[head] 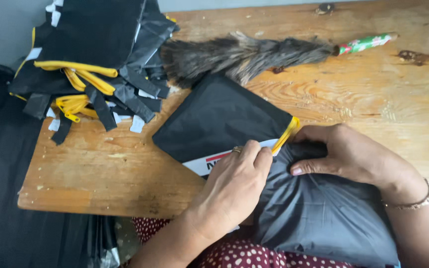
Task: The person places a small item into a black pouch, seals the yellow zipper, and places the pouch into a blue crate. They then unfold a larger black bag on the table and use a feather duster to wipe the surface.
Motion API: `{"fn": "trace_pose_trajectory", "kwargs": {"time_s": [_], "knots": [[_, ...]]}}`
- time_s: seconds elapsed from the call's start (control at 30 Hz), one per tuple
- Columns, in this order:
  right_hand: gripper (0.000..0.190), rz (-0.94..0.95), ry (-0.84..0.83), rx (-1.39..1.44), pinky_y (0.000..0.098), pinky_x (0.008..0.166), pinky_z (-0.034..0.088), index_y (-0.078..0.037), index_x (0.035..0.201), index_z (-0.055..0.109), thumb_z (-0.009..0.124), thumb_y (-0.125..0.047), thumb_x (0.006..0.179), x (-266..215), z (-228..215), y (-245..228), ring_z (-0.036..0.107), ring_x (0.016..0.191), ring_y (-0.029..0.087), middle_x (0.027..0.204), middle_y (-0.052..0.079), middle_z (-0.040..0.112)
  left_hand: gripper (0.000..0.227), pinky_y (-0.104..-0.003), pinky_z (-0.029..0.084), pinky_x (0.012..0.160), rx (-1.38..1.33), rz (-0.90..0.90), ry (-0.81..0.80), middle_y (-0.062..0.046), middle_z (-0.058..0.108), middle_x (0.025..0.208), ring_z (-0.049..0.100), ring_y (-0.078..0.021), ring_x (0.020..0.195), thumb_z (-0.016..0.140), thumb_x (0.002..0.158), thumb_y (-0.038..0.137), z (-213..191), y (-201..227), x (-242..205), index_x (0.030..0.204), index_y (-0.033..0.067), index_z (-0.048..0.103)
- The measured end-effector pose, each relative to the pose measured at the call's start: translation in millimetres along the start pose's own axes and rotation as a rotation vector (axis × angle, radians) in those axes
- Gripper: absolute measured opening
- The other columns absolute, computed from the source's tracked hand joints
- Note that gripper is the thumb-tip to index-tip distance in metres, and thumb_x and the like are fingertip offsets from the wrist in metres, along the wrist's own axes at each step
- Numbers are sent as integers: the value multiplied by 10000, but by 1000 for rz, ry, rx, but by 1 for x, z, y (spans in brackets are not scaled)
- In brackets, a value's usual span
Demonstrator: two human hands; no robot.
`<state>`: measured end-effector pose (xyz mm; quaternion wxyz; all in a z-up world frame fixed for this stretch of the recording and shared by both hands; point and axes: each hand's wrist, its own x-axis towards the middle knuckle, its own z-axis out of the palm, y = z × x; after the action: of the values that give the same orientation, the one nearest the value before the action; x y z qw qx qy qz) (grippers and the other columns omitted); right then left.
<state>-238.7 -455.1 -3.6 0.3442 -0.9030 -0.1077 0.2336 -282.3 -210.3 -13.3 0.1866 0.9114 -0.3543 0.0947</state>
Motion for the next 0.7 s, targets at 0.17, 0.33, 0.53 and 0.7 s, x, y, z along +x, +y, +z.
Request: {"fn": "trace_pose_trajectory", "kwargs": {"time_s": [0.17,0.33,0.53,0.7], "knots": [[1050,110,91,40,255,1018,524,-314,1446,396,947,-379,554,-7,2,-18,764,1203,130,1236,54,811,164,-536,503,668,-119,-63,-194,-155,553,969,628,-406,692,474,957,-17,-19,1,0,1056,39,593],[899,-328,133,-58,281,1112,438,-189,1547,469,837,-289,733,-3,6,4,531,1339,134,1505,-15,563,191,-596,451,692,-422,-8,-329,-186,600,954,647,-478,748,520,1040,156,-39,4,5,1119,2,601],[612,-167,7,195,253,1111,489,-180,1416,641,746,-225,815,9,2,16,637,1302,99,1434,-6,687,314,-438,491,801,-372,-21,-50,-151,601,1043,617,-322,909,702,898,61,-33,10,-13,1155,14,527],[610,-37,57,186,200,1121,452,-184,1358,704,780,-327,770,16,-1,17,613,1295,25,1417,-46,687,206,-425,502,773,-32,-173,171,-99,602,1008,598,-293,915,711,831,49,-8,-11,-39,979,86,572]]}}
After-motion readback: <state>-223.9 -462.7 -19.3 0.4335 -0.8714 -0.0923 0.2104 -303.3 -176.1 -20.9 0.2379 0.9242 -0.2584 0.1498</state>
